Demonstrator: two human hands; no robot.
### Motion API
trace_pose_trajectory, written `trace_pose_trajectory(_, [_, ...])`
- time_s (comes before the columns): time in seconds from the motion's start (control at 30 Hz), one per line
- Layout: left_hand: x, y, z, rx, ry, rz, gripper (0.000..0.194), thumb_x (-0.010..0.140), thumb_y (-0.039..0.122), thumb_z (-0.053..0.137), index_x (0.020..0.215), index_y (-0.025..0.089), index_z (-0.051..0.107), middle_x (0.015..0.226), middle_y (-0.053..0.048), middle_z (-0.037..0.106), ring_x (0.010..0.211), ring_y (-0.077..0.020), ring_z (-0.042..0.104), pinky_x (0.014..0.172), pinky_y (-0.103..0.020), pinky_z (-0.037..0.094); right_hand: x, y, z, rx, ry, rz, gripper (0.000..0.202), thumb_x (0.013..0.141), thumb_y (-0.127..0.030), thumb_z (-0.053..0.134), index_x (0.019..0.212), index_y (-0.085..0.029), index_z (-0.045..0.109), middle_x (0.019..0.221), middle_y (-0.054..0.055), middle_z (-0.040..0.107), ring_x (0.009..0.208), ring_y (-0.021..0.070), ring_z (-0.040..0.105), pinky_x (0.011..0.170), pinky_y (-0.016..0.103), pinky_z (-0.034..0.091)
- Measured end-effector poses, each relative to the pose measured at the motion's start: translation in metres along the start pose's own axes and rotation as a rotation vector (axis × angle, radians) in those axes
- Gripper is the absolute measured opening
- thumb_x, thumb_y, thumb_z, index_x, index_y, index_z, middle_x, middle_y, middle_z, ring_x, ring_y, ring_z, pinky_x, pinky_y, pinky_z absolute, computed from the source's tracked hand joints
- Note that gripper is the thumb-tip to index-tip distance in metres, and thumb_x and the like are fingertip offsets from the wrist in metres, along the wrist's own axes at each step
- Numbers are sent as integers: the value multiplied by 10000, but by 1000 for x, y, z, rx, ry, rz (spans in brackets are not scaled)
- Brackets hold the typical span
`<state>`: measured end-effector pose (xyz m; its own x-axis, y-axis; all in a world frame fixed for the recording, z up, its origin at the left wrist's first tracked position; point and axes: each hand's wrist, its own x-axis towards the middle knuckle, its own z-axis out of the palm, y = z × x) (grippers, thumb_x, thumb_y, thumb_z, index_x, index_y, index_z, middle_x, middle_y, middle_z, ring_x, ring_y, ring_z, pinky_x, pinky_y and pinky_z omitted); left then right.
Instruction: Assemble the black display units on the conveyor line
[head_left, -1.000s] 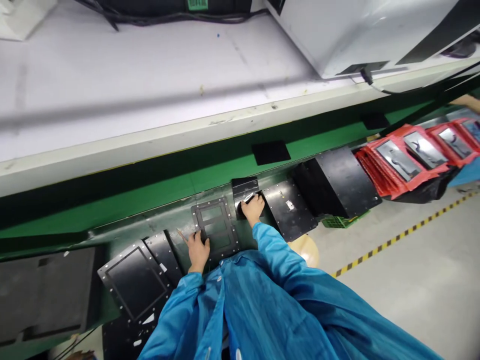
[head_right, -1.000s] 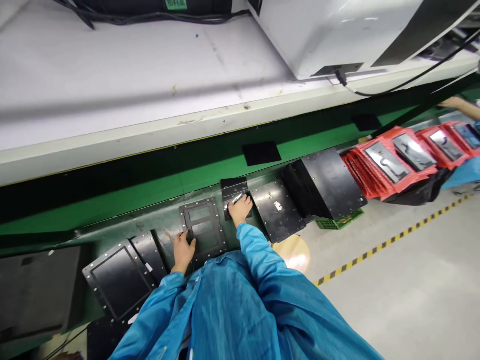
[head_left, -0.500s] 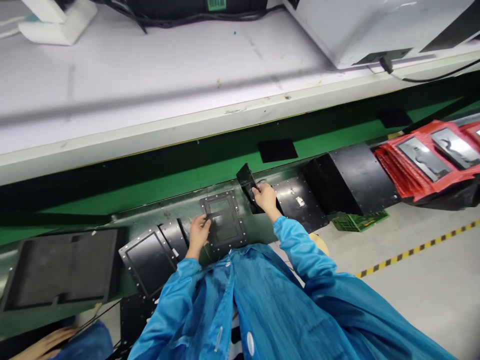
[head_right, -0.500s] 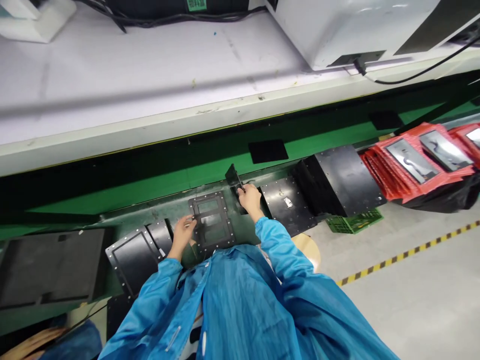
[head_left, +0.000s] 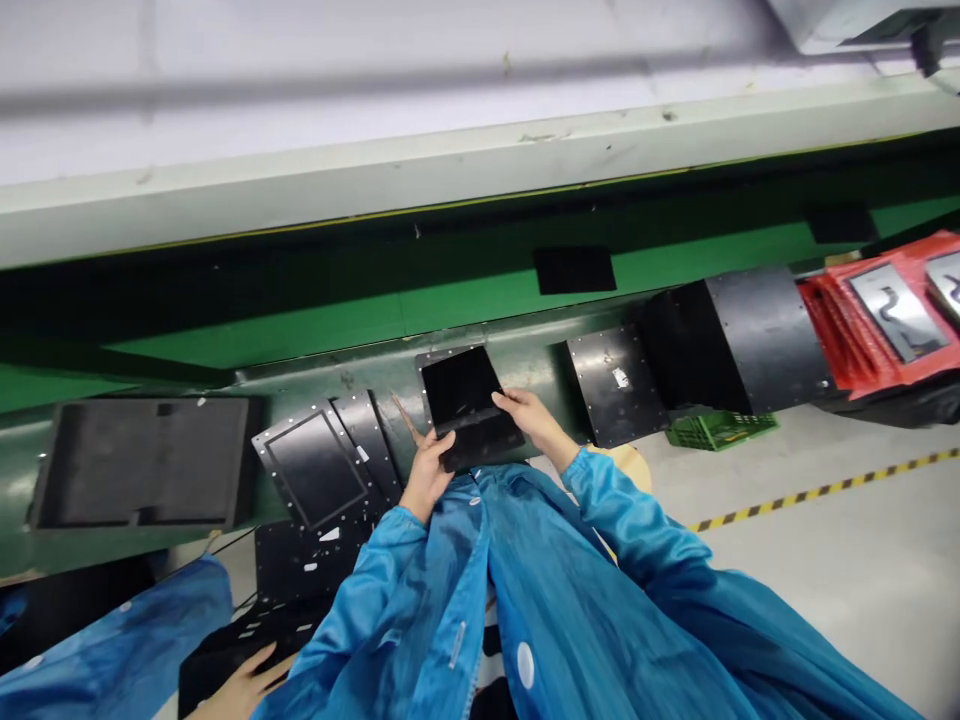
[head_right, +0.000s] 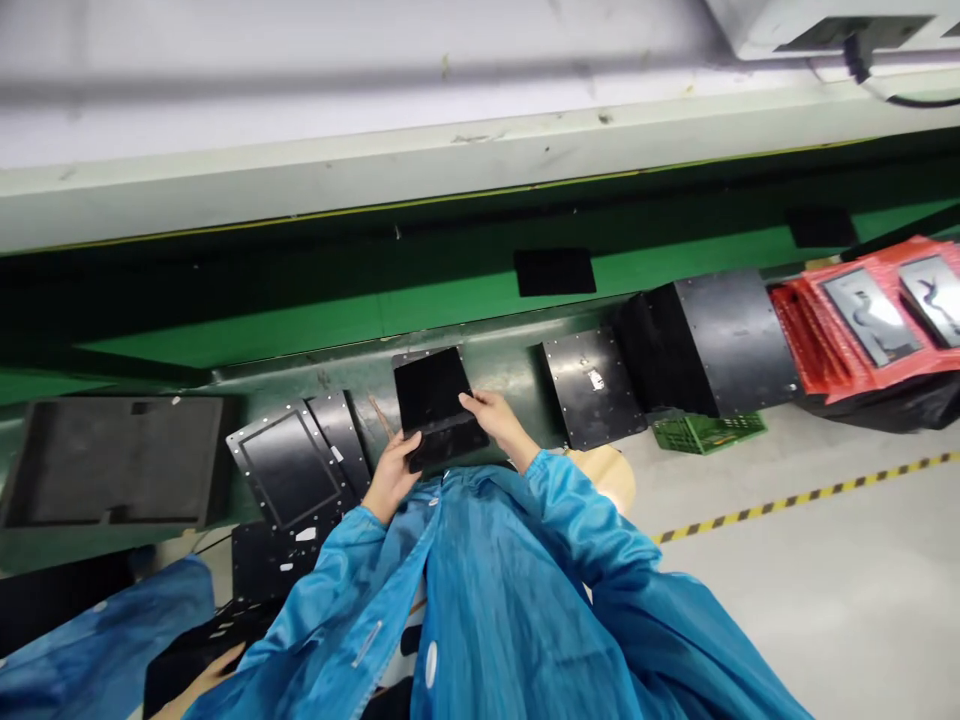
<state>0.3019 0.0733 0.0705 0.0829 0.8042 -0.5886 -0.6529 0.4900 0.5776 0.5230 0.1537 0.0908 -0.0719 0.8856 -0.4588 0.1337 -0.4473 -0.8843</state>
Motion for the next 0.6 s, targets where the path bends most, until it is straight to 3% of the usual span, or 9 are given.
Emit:
trace_pose_trajectory(0.1, [-20, 6, -20, 19, 130, 31, 458, 711, 335, 999, 1075, 196, 758, 1072, -60, 841, 1059, -271, 808, 1078, -454, 614, -22, 26, -4, -74, -28, 147, 576, 871, -781, 753, 831, -206, 754, 784, 57, 753, 695, 196, 680, 614, 275, 523])
trace_pose_trajectory(0.2, [-36, 13, -37, 44, 258, 74, 447, 704, 347, 999, 1054, 217, 754, 1066, -43, 843, 1096, -284, 798, 1075, -480, 616, -42, 42, 0, 125, -311, 409, 698, 971, -824, 604, 928, -152, 790, 902, 165, 806, 722, 231, 756, 601, 294, 589])
trace_pose_trajectory(0.3, [-43, 15, -42, 93, 267, 108, 475, 692, 362, 1000, 1074, 230, 750, 1142, -53, 838, 1172, -300, 777, 1092, -488, 603, -43, 40, 22, 415, -548, 495, 690, 1045, -764, 538, 1028, -119, 785, 1012, 202, 818, 897, 262, 809, 792, 338, 660])
trace_pose_trajectory(0.43, [-39, 20, -29, 104, 161, 46, 478, 697, 377, 990, 1079, 225, 745, 1091, -57, 833, 1161, -307, 780, 1080, -491, 605, -25, 12, 47, 731, -544, 484, 663, 1125, -700, 376, 1156, -161, 761, 966, 130, 827, 989, 281, 809, 930, 432, 658])
trace_pose_trajectory(0.5, [-36, 26, -18, 96, 91, 16, 500, 676, 370, 997, 1080, 212, 748, 1072, -70, 831, 1150, -318, 780, 1071, -490, 607, -15, -7, 50, 806, -499, 467, 664, 1134, -688, 332, 1196, -181, 757, 964, 114, 830, 1008, 291, 807, 934, 453, 659])
trace_pose_trajectory(0.6, [-33, 37, -2, 130, 17, 37, 550, 664, 357, 1001, 1128, 198, 752, 1104, -86, 830, 1165, -327, 771, 1071, -477, 601, -5, -32, 44, 807, -475, 464, 598, 1126, -655, 420, 1202, -168, 759, 958, 118, 829, 983, 298, 811, 932, 458, 661])
